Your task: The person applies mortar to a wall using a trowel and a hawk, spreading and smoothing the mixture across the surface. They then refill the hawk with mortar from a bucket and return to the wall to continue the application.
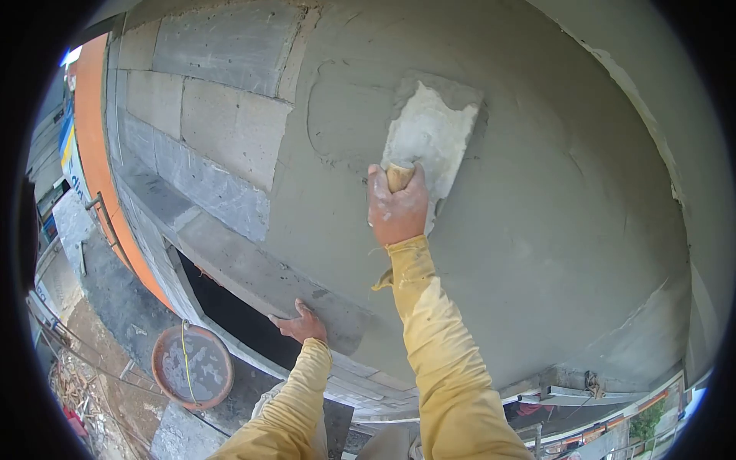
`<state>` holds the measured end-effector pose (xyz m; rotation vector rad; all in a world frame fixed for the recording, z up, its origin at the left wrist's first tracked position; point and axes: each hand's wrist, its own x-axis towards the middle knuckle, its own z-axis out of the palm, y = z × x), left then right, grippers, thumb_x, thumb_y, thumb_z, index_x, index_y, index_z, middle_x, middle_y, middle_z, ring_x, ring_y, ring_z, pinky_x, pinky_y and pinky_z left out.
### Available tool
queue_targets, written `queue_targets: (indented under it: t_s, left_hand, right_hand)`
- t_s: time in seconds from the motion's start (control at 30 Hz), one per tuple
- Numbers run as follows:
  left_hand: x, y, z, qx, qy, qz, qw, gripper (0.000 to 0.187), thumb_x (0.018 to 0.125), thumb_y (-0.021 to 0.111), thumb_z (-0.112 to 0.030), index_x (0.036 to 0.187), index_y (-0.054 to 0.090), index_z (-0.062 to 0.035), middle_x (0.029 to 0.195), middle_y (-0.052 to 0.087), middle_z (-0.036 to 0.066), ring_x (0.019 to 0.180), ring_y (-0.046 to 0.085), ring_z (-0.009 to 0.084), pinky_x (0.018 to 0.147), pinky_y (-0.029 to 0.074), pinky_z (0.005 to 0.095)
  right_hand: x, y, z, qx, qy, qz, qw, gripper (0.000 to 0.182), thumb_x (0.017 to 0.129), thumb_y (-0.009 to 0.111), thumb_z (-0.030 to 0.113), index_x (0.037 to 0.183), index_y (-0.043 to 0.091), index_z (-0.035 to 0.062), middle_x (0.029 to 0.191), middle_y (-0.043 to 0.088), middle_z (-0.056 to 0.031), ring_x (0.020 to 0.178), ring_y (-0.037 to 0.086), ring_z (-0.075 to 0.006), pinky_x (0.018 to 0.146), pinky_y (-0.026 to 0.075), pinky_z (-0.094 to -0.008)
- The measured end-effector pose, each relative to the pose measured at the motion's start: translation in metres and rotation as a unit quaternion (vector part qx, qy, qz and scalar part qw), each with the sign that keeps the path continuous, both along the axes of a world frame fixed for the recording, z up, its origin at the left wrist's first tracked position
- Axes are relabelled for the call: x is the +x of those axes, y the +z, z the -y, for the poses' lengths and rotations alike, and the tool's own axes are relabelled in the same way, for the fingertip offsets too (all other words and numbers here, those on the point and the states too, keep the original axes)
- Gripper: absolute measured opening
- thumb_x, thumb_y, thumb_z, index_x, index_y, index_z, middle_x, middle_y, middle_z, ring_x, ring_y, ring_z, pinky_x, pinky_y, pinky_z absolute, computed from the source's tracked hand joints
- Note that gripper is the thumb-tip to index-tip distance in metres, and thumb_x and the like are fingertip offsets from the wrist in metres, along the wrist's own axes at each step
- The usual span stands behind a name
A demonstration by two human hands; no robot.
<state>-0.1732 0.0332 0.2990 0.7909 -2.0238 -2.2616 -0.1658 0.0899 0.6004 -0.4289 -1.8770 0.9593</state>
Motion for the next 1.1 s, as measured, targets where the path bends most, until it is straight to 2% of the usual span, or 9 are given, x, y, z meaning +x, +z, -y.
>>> queue_targets:
  t_s: [0.03,0.13,0.17,0.2,0.23,0.3,0.4,0.83,1.1]
  left_hand:
    - [-0.001,-0.004,-0.002,0.002,0.002,0.003,1.000,0.090,0.090,0.064,-0.034,0.150,0.008,0.0021,0.142,0.027,0.035,0.130,0.033,0.0463,0.110,0.030,0.0483]
    - [-0.003,-0.013,-0.004,-0.040,0.000,0.002,0.999,0.090,0.090,0.064,-0.034,0.149,0.008,0.0032,0.141,0.027,0.035,0.131,0.032,0.0461,0.111,0.029,0.0481]
    - [-0.003,-0.008,-0.003,-0.036,0.000,-0.002,0.999,0.090,0.090,0.065,-0.034,0.149,0.008,0.0038,0.141,0.027,0.035,0.131,0.032,0.0460,0.111,0.029,0.0480]
    - [-0.002,-0.006,-0.002,-0.032,-0.002,-0.006,0.999,0.091,0.089,0.065,-0.033,0.149,0.008,0.0043,0.141,0.027,0.035,0.131,0.032,0.0458,0.111,0.028,0.0479]
    - [-0.001,-0.010,-0.002,-0.034,-0.001,-0.006,0.999,0.091,0.089,0.065,-0.033,0.149,0.008,0.0043,0.141,0.027,0.035,0.131,0.032,0.0458,0.111,0.028,0.0479]
    - [-0.004,-0.022,-0.008,-0.069,0.009,-0.019,0.997,0.091,0.089,0.066,-0.033,0.148,0.009,0.0054,0.141,0.028,0.034,0.132,0.031,0.0457,0.112,0.027,0.0478]
    - [-0.005,-0.026,-0.010,-0.064,0.014,-0.022,0.998,0.091,0.088,0.067,-0.033,0.148,0.010,0.0058,0.142,0.028,0.034,0.132,0.030,0.0455,0.112,0.027,0.0478]
    - [-0.004,-0.020,-0.008,-0.055,0.017,-0.031,0.998,0.091,0.087,0.067,-0.033,0.148,0.011,0.0049,0.141,0.027,0.035,0.131,0.032,0.0467,0.111,0.028,0.0499]
    - [-0.003,-0.017,-0.007,-0.044,0.006,-0.015,0.999,0.090,0.089,0.065,-0.035,0.149,0.009,0.0016,0.136,0.032,0.037,0.126,0.037,0.0470,0.108,0.033,0.0496]
  right_hand:
    - [0.023,0.001,0.004,-0.055,-0.001,-0.006,0.998,0.035,0.084,0.070,0.024,0.089,0.047,-0.0019,0.067,0.056,-0.0135,0.059,0.058,-0.0282,0.058,0.049,-0.0358]
    - [0.069,-0.012,0.006,-0.018,-0.018,0.117,0.993,0.034,0.085,0.069,0.024,0.091,0.048,-0.0013,0.069,0.059,-0.0167,0.063,0.062,-0.0322,0.061,0.050,-0.0384]
    - [0.075,-0.024,0.001,0.122,0.004,0.216,0.969,0.034,0.086,0.068,0.025,0.094,0.049,-0.0012,0.074,0.062,-0.0188,0.068,0.064,-0.0350,0.064,0.051,-0.0410]
    - [0.078,-0.034,-0.004,0.257,0.027,0.307,0.916,0.033,0.087,0.066,0.026,0.097,0.050,-0.0012,0.078,0.066,-0.0210,0.074,0.066,-0.0377,0.067,0.052,-0.0436]
    - [0.074,-0.044,-0.007,0.255,0.028,0.307,0.916,0.033,0.087,0.066,0.026,0.097,0.050,-0.0012,0.078,0.066,-0.0210,0.074,0.066,-0.0377,0.067,0.052,-0.0436]
    - [0.062,-0.063,-0.008,0.361,0.074,0.528,0.765,0.034,0.088,0.063,0.026,0.104,0.050,-0.0011,0.088,0.068,-0.0241,0.087,0.067,-0.0408,0.075,0.052,-0.0488]
    - [0.028,-0.058,-0.005,0.379,0.071,0.596,0.704,0.040,0.089,0.062,0.026,0.115,0.047,-0.0008,0.090,0.067,-0.0240,0.090,0.065,-0.0426,0.078,0.050,-0.0519]
    - [-0.089,0.119,0.037,0.454,-0.071,0.335,0.823,0.038,0.088,0.064,0.023,0.117,0.054,0.0001,0.110,0.065,-0.0241,0.105,0.063,-0.0384,0.092,0.049,-0.0463]
    - [-0.039,0.159,-0.006,0.398,-0.143,0.097,0.901,0.051,0.086,0.064,0.031,0.117,0.050,-0.0074,0.108,0.064,-0.0261,0.102,0.064,-0.0379,0.090,0.050,-0.0433]
